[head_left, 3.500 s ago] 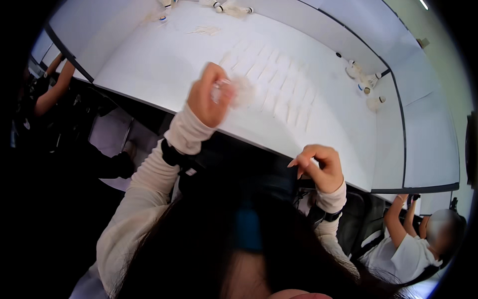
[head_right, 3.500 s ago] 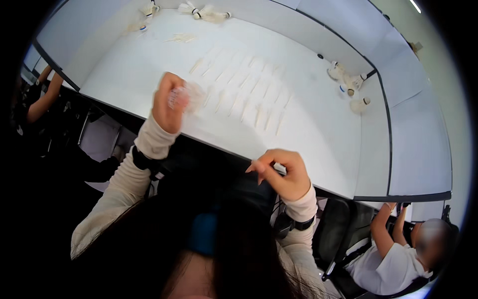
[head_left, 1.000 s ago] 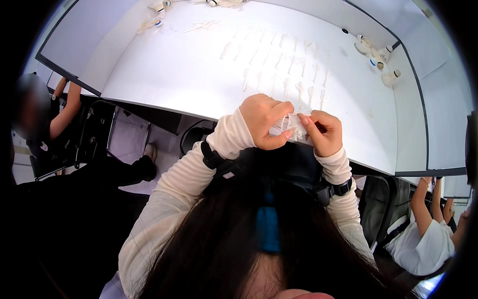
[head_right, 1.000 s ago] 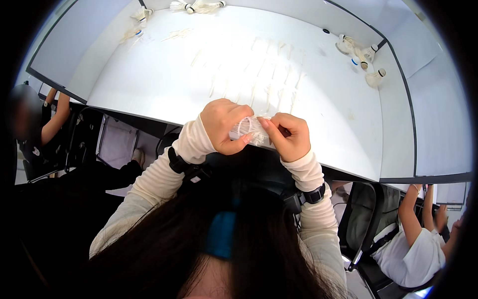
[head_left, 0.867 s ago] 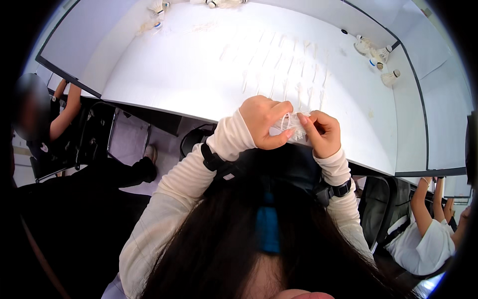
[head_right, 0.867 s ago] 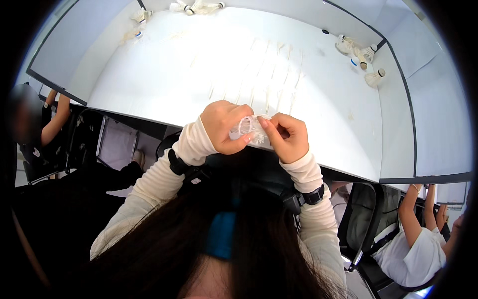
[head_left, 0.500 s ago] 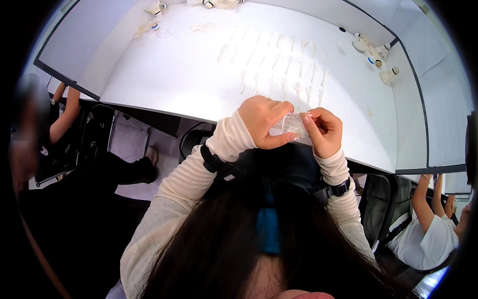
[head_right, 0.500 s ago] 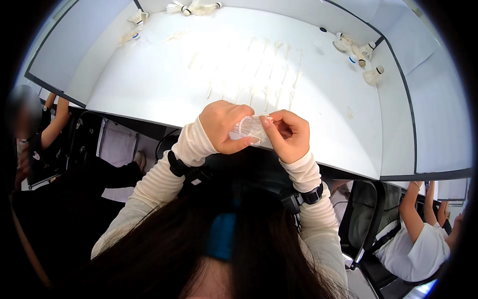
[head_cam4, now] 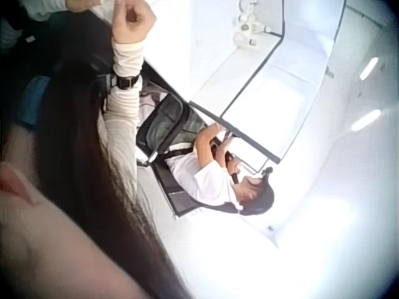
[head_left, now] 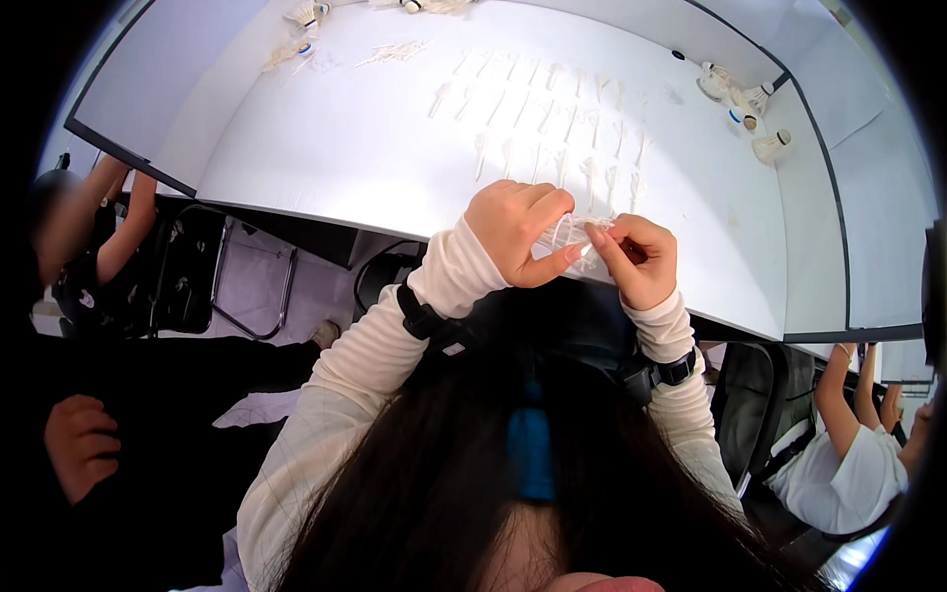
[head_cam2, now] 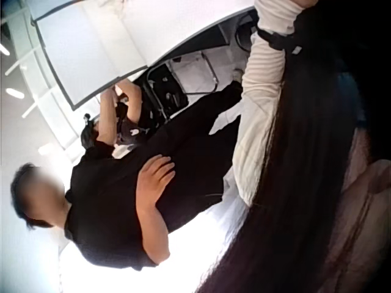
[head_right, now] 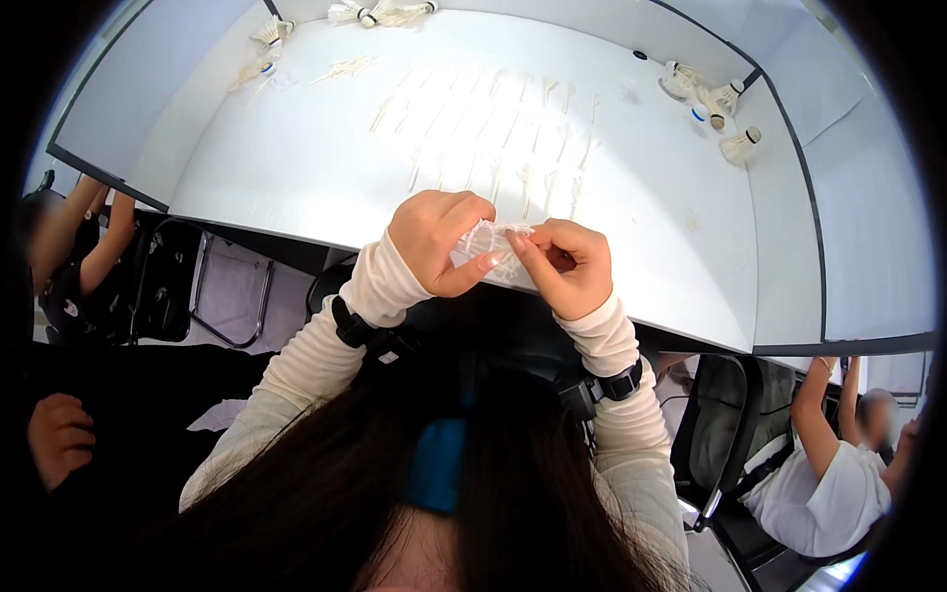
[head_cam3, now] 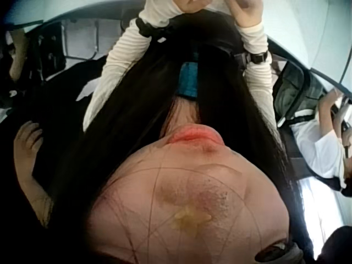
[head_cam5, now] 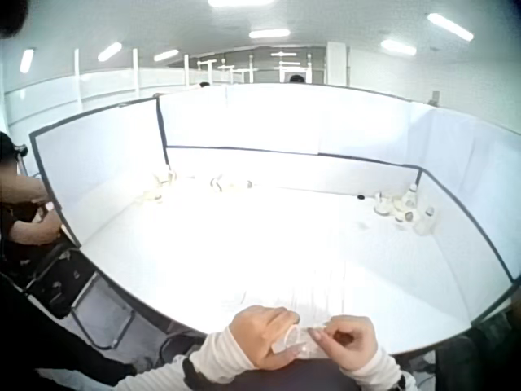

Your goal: The person assembles a shuttlecock by picking up white feathers and inserting them into the base, then uses a thin tool to apply a substance to secure them.

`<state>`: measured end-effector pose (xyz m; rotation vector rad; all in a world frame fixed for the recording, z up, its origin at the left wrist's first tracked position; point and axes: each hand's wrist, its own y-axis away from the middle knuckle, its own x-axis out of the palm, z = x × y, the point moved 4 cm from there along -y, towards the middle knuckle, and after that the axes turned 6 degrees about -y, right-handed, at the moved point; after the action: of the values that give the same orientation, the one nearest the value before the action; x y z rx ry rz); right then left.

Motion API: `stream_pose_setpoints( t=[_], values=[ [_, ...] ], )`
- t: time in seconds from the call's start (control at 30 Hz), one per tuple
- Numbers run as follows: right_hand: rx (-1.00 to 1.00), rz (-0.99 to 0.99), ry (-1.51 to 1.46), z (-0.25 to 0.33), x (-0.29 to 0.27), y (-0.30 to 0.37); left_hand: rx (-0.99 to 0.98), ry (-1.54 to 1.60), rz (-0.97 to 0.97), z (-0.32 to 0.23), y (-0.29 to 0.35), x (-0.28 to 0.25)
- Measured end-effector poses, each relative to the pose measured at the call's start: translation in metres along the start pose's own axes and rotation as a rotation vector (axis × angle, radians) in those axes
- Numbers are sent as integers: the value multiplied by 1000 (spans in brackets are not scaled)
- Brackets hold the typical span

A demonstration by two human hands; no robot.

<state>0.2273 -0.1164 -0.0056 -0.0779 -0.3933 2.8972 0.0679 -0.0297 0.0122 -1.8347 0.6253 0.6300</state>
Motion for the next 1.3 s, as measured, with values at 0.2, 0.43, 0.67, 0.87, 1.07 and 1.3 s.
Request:
stream_pose_setpoints(
  t=[0.2,0.43,0.67,0.87,1.07,1.3],
  values=[
    [33,32,57,-2,-3,0,-16,28,80,-1,0,-1],
    [-28,-261,-19,-4,-31,1,11,-18,-256,41,2,-41],
    [-96,-478,67,0,-115,6,-375,-352,13,182,-2,-112],
    [-39,-478,77,-9,-120,9,-258,-731,66,244,-17,-101],
    [-11,-440,98,-10,-113,10,-267,-774,75,274,-15,-79],
    [-14,-433,118,-6,-109,7,-137,-912,-89,267,-2,-79]
  ],
)
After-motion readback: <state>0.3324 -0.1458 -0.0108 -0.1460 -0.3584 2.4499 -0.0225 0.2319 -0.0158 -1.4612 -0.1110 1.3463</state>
